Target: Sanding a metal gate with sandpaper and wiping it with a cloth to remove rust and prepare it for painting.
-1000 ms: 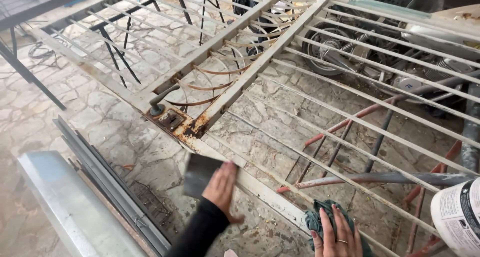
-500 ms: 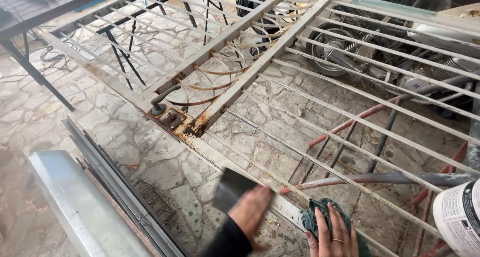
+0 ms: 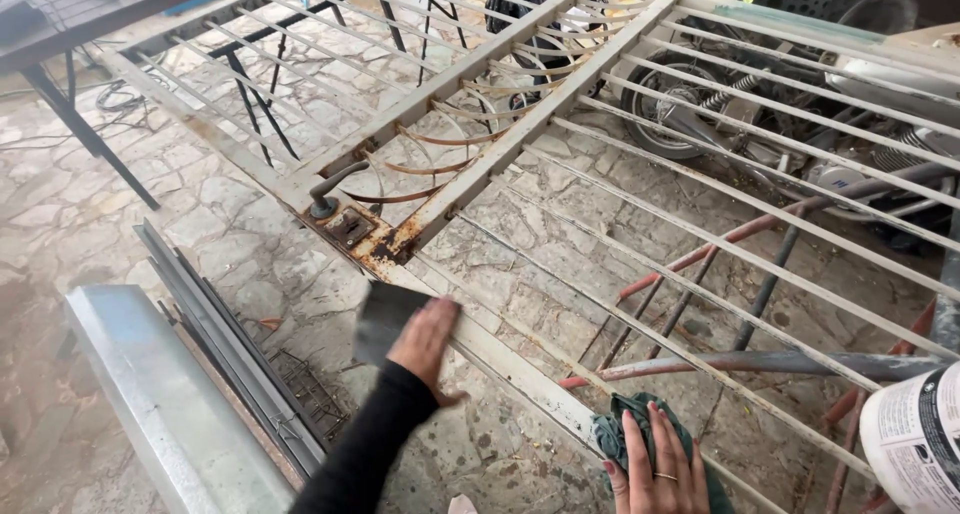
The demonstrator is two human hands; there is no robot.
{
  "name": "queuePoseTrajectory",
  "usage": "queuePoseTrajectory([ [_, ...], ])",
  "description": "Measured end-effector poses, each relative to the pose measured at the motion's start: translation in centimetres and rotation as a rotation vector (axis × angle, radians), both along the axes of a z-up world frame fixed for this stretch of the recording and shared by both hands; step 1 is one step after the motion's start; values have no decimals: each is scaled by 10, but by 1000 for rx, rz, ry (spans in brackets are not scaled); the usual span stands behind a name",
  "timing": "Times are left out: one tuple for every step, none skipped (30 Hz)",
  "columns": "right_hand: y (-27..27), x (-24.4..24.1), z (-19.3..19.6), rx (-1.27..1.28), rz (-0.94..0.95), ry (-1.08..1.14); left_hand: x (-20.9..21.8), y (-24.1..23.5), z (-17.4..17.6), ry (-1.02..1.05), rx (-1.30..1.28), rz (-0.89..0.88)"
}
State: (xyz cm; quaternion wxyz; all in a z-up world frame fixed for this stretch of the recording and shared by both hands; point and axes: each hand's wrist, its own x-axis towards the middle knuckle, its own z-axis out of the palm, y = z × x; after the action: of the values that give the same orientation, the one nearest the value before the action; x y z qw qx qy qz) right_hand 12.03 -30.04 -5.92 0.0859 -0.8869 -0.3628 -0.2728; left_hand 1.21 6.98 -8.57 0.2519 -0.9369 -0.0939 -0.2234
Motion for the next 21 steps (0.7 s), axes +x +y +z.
queuePoseTrajectory([
  [-3,1,-4,-1,2,0,0,-7,-12,0,-1,2],
  [-5,1,-8,17,13,-13,1,-14,-25,-41,-216,-95],
  [0,4,-12,44,28,-29,2,-14,-34,-86,-423,-191],
  [0,9,-26,52,33,-32,0,-36,-7,-89,-413,-186],
  [-3,15,-39,-11,-24,-24,-4,-64,17,11,-480,-284],
  [-6,20,-53,-74,-82,-16,-7,-91,41,111,-546,-383],
  [-9,25,-63,-75,-78,-18,-6,-78,40,109,-546,-379],
  [-11,30,-73,-61,-59,-2,-5,-65,39,143,-579,-372],
  [-17,37,-82,-52,-41,9,-3,-55,38,173,-616,-367],
  [-20,44,-90,-58,-37,3,-2,-27,35,165,-621,-366],
  [-24,48,-99,-108,-57,44,-2,0,31,220,-474,-189],
  [-28,53,-109,-157,-78,85,-1,27,26,271,-325,-12],
  [-33,58,-111,-166,-83,84,-4,50,17,271,-333,-18],
  [-37,63,-114,-202,-67,101,-6,74,8,160,-349,-43],
  [-41,70,-116,-237,-54,116,-6,98,-2,47,-363,-68],
  [-42,69,-123,-245,-62,114,-7,105,-1,45,-372,-76],
  [-42,68,-130,-245,-98,224,-7,112,0,18,-382,-102],
  [-43,68,-136,-242,-136,333,-6,120,0,-9,-393,-129],
  [-45,72,-147,-250,-146,330,-7,125,1,-12,-403,-137],
  [-48,77,-157,-244,-53,224,-8,130,1,-18,-397,-151],
  [-50,83,-167,-235,43,117,-9,136,1,-26,-392,-162],
])
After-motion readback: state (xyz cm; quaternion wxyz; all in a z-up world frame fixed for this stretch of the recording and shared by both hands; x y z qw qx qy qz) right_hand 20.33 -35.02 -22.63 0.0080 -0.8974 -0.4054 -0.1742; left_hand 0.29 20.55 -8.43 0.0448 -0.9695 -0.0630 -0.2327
